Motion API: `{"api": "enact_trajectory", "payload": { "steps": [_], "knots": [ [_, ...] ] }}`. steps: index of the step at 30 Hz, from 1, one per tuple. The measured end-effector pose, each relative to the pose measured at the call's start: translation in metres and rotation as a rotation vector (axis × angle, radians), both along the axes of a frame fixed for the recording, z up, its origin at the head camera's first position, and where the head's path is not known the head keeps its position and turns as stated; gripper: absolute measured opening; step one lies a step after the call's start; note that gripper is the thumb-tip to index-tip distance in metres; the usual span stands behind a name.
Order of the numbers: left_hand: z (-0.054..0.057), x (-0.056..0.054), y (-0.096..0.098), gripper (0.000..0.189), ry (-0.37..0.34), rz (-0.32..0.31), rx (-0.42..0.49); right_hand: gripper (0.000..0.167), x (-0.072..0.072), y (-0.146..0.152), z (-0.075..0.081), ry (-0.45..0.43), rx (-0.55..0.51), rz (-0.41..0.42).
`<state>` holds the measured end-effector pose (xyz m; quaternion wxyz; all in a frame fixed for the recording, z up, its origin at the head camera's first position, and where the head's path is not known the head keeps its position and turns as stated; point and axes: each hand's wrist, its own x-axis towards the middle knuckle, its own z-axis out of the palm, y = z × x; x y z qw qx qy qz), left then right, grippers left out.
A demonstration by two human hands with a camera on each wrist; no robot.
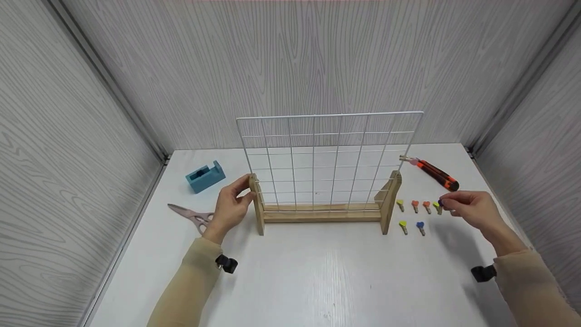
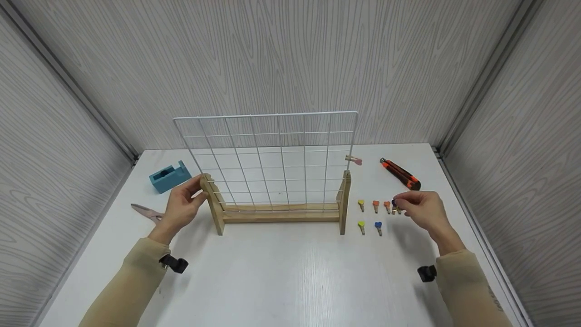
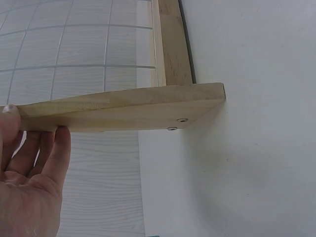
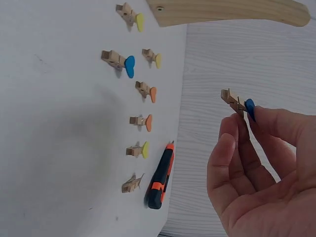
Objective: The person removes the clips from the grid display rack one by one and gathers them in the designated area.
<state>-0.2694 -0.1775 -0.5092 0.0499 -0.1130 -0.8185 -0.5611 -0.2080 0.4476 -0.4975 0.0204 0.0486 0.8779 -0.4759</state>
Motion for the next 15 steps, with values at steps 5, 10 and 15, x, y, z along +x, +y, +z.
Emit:
{"api": "enact_trajectory", "payload": {
  "steps": [5, 10, 15],
  "knots": [
    [0.000, 0.000, 0.000, 0.058, -0.001, 0.004, 0.008, 0.041, -0.005, 0.002, -0.009, -0.112, 0.106, 0.061],
    [-0.001, 0.000, 0.000, 0.057, -0.006, 0.008, 0.002, 0.039, -0.011, 0.005, -0.021, -0.215, 0.200, 0.106],
    [-0.001, 0.000, 0.001, 0.058, -0.002, 0.013, -0.005, 0.032, -0.014, 0.006, -0.033, -0.280, 0.241, 0.124]
  ]
}}
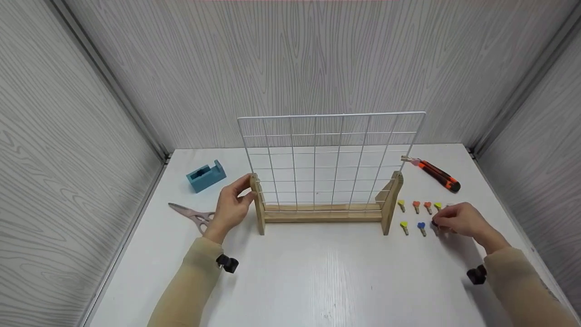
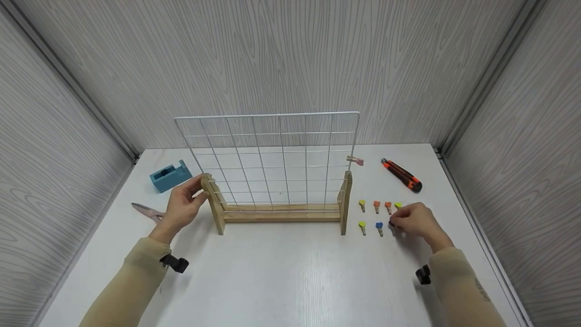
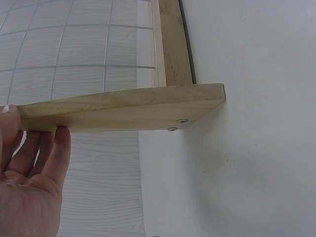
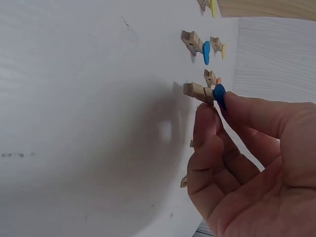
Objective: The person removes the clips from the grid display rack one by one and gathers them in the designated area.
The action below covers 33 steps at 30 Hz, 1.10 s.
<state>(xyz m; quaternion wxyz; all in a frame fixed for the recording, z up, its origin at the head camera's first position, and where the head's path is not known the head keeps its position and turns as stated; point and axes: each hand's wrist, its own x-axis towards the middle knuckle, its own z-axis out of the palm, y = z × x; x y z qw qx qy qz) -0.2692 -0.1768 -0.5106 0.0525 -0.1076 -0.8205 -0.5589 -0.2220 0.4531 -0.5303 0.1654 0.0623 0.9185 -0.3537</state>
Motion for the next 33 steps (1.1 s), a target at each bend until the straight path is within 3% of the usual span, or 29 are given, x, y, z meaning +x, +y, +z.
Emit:
{"api": "enact_trajectory", "payload": {
  "steps": [6, 20, 27, 33],
  "knots": [
    [0.001, 0.000, 0.000, 0.058, 0.001, -0.005, 0.022, 0.029, -0.002, 0.001, -0.004, -0.048, 0.006, 0.010],
    [0.000, -0.001, 0.000, 0.059, 0.001, -0.011, 0.026, 0.032, 0.000, 0.006, -0.007, -0.032, 0.022, 0.004],
    [0.001, 0.000, 0.001, 0.058, -0.011, -0.001, 0.009, 0.041, 0.002, 0.007, 0.000, -0.002, 0.053, -0.001],
    [0.001, 0.000, 0.000, 0.058, -0.010, 0.005, 0.002, 0.047, 0.004, 0.003, 0.014, 0.036, 0.036, 0.004]
  ]
}}
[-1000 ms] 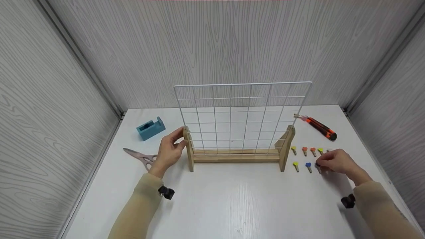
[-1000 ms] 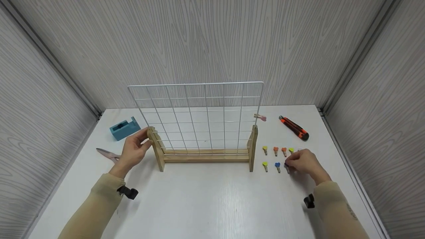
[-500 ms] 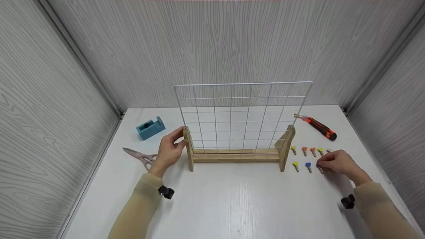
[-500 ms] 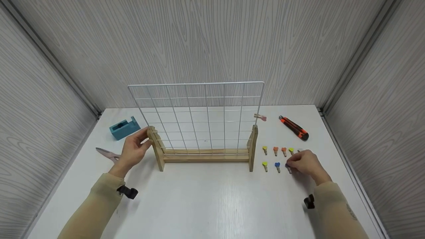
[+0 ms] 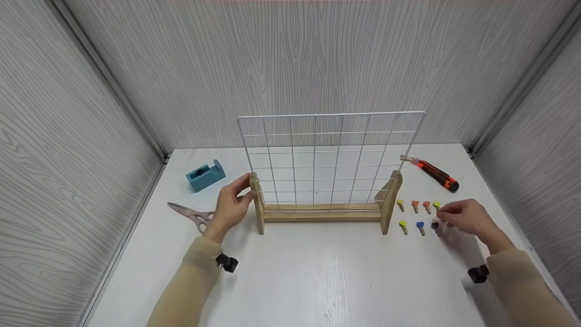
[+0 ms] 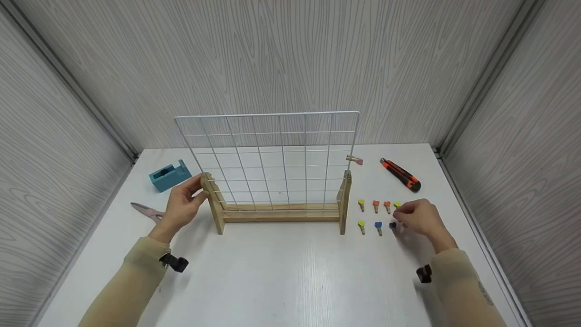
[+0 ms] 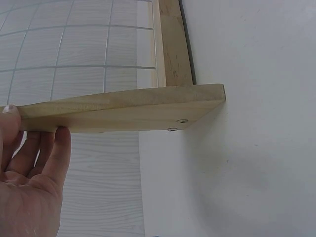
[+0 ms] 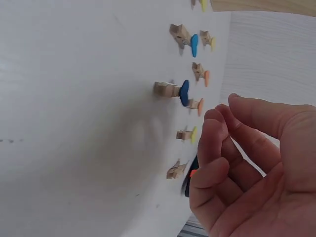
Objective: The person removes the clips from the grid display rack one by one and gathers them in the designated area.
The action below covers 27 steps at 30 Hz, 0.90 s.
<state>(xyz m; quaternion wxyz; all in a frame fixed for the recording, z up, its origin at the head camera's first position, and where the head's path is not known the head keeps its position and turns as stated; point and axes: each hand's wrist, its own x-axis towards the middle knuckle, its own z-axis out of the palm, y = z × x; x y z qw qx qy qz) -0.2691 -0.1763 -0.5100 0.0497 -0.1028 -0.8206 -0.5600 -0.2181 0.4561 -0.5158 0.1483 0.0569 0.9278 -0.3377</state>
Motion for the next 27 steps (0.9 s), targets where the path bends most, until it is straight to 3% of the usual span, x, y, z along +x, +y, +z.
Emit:
{"api": "enact_trajectory", "payload": {
  "steps": [9, 17, 22, 27],
  "knots": [
    [0.000, 0.000, -0.001, 0.058, 0.005, -0.001, 0.013, 0.041, 0.006, -0.026, 0.035, 0.191, -0.129, 0.005],
    [0.001, 0.000, 0.000, 0.059, -0.008, -0.001, 0.002, 0.020, 0.014, -0.060, 0.073, 0.470, -0.426, -0.010],
    [0.001, 0.001, 0.000, 0.059, -0.010, -0.006, 0.007, 0.028, 0.013, -0.076, 0.087, 0.572, -0.605, -0.007],
    [0.001, 0.001, 0.000, 0.058, 0.009, -0.017, 0.016, 0.035, 0.007, -0.090, 0.092, 0.607, -0.613, 0.011]
  ]
}}
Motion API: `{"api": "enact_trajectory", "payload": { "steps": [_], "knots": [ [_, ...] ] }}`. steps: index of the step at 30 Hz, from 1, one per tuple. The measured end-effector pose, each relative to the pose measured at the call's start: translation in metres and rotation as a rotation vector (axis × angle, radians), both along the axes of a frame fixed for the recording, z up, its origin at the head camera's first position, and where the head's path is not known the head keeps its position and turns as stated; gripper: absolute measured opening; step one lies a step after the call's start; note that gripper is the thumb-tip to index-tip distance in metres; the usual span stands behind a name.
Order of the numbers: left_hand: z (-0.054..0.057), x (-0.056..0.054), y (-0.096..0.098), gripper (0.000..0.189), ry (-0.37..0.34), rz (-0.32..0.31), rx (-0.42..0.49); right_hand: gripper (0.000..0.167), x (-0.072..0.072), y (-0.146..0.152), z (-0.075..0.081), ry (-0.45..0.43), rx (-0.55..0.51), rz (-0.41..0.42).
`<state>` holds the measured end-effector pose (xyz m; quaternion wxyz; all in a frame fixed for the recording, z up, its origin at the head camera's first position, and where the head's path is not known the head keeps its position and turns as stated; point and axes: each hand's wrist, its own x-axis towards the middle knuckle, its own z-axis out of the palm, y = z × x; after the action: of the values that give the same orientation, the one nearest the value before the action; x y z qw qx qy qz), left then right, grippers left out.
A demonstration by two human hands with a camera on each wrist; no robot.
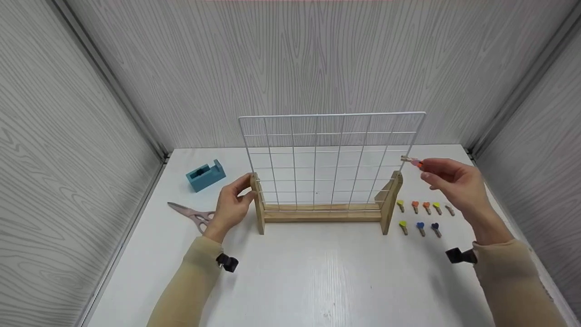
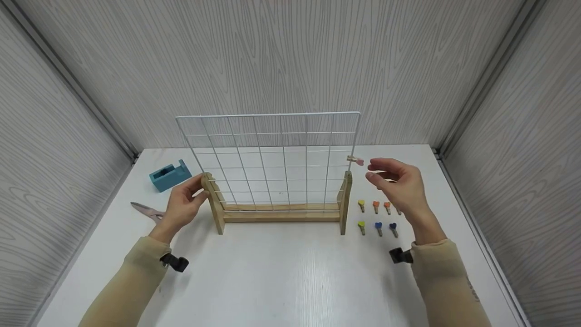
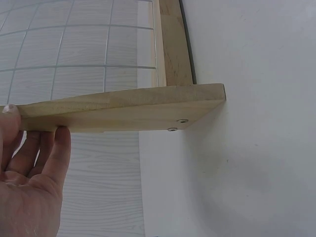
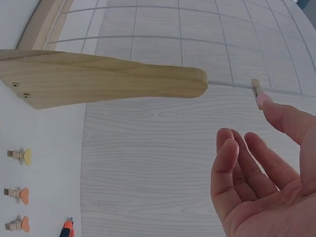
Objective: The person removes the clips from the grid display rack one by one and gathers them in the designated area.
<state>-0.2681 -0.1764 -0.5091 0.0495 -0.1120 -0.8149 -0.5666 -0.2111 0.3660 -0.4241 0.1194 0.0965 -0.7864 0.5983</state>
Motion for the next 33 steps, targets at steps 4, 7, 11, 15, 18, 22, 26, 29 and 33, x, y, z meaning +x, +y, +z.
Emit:
{"api": "enact_trajectory", "payload": {
  "steps": [4, 7, 11, 15, 18, 22, 26, 29, 33],
  "knots": [
    [-0.001, 0.000, 0.000, 0.056, 0.010, -0.006, 0.002, 0.038, -0.006, -0.011, 0.001, 0.033, 0.004, -0.005],
    [-0.002, 0.000, 0.000, 0.056, 0.014, -0.003, -0.005, 0.035, -0.009, -0.018, 0.002, 0.063, -0.024, -0.024],
    [-0.004, -0.001, -0.001, 0.056, 0.021, 0.000, -0.005, 0.028, -0.013, -0.026, -0.001, 0.087, -0.115, -0.056],
    [-0.004, 0.000, -0.001, 0.056, 0.019, 0.001, -0.002, 0.027, -0.017, -0.032, -0.005, 0.092, -0.231, -0.092],
    [-0.004, 0.000, -0.001, 0.056, 0.015, 0.001, -0.003, 0.026, -0.019, -0.036, -0.007, 0.097, -0.302, -0.118],
    [-0.003, -0.001, -0.001, 0.057, 0.017, 0.005, -0.002, 0.023, -0.020, -0.038, -0.008, 0.122, -0.341, -0.135],
    [-0.002, 0.000, -0.001, 0.057, 0.019, 0.005, -0.003, 0.018, -0.019, -0.038, -0.008, 0.150, -0.374, -0.118],
    [-0.001, 0.000, 0.000, 0.057, 0.016, -0.004, -0.011, 0.017, -0.018, -0.034, -0.009, 0.167, -0.388, -0.116],
    [0.000, 0.001, -0.001, 0.058, -0.005, 0.000, -0.014, 0.020, -0.016, -0.028, -0.011, 0.161, -0.328, -0.131]
  ]
}}
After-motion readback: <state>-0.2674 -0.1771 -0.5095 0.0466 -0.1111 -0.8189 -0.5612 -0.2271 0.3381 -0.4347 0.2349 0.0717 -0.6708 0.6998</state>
